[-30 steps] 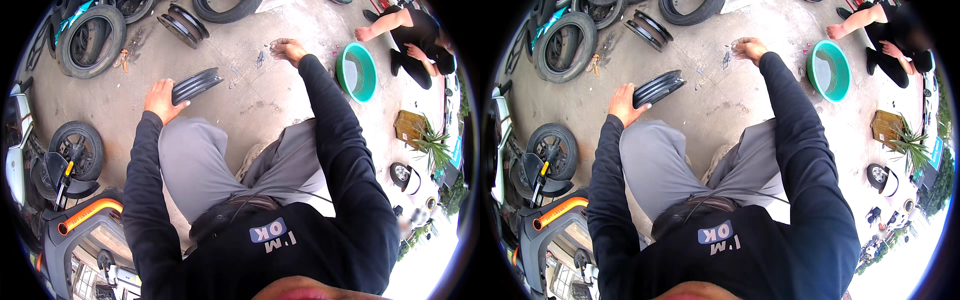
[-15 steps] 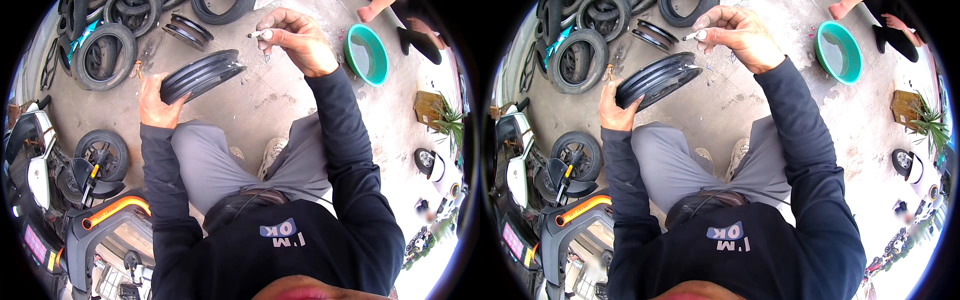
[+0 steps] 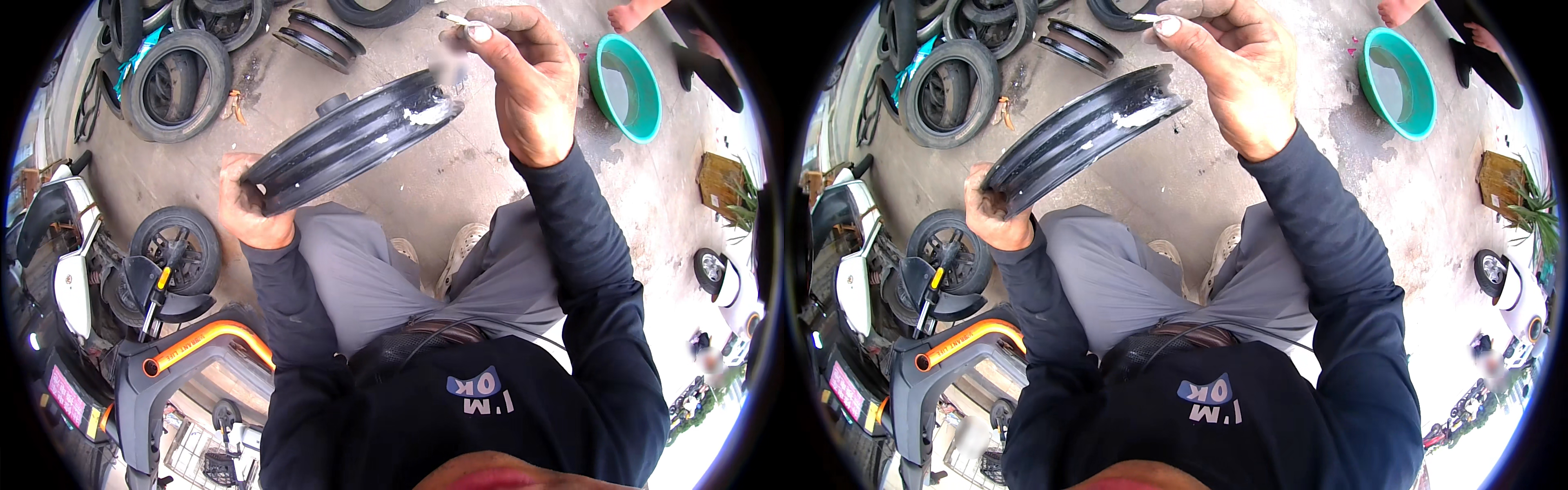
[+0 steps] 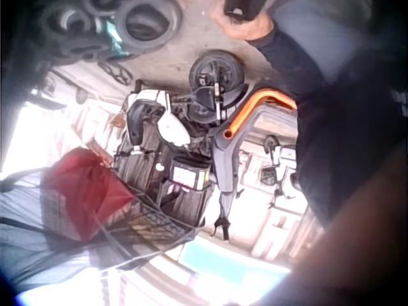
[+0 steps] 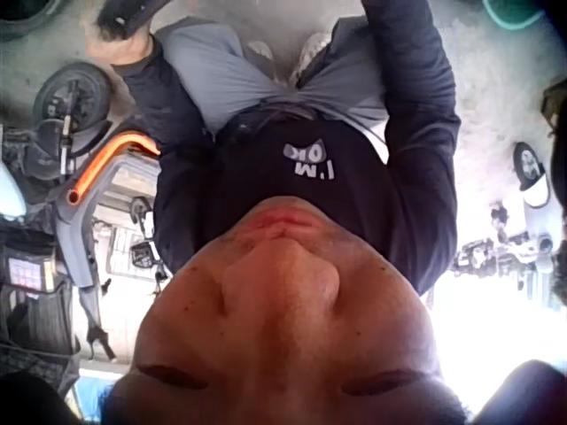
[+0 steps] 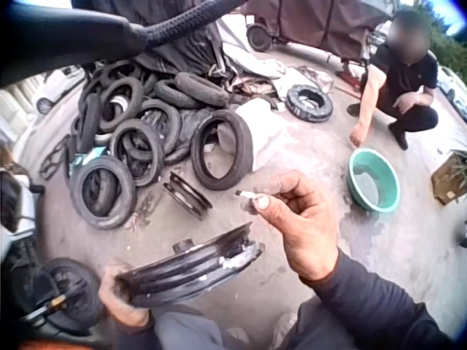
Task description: The person holds a black mechanical part, likely a brake drum, and applies a white substance to its surface. They then pick up a small metal piece, manipulate it, and insert it into the part. Later, the person applies a dark viscous substance from a container to the part using a small tool.
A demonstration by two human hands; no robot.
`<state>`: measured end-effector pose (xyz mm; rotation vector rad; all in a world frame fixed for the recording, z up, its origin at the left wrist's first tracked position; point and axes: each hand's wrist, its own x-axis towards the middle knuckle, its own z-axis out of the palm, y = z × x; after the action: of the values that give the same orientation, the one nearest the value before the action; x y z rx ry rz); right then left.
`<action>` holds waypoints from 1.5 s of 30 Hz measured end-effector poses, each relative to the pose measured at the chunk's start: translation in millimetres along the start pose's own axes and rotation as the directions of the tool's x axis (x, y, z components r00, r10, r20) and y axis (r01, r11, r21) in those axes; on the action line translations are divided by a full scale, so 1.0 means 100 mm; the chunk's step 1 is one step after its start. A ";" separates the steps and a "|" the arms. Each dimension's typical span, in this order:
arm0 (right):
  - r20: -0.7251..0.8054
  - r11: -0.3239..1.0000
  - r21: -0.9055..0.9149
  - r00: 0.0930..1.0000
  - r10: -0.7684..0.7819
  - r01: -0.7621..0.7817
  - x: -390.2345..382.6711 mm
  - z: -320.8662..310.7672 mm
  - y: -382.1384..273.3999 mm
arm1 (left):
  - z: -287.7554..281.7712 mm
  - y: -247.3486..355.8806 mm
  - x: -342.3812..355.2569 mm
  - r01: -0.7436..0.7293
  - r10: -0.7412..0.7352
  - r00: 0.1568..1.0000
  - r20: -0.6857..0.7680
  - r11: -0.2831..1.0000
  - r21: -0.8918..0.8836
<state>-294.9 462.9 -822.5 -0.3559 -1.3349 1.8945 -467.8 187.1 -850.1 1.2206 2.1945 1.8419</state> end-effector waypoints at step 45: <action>0.559 0.670 -0.667 0.813 0.161 0.326 -0.21 0.47 -0.29 | 0.26 0.16 0.11 -0.261 0.215 0.963 0.161 0.890 0.375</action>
<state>-297.1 420.3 -781.2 -0.0787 -2.5114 1.3003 -454.6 214.5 -839.6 1.6882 2.5253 1.3803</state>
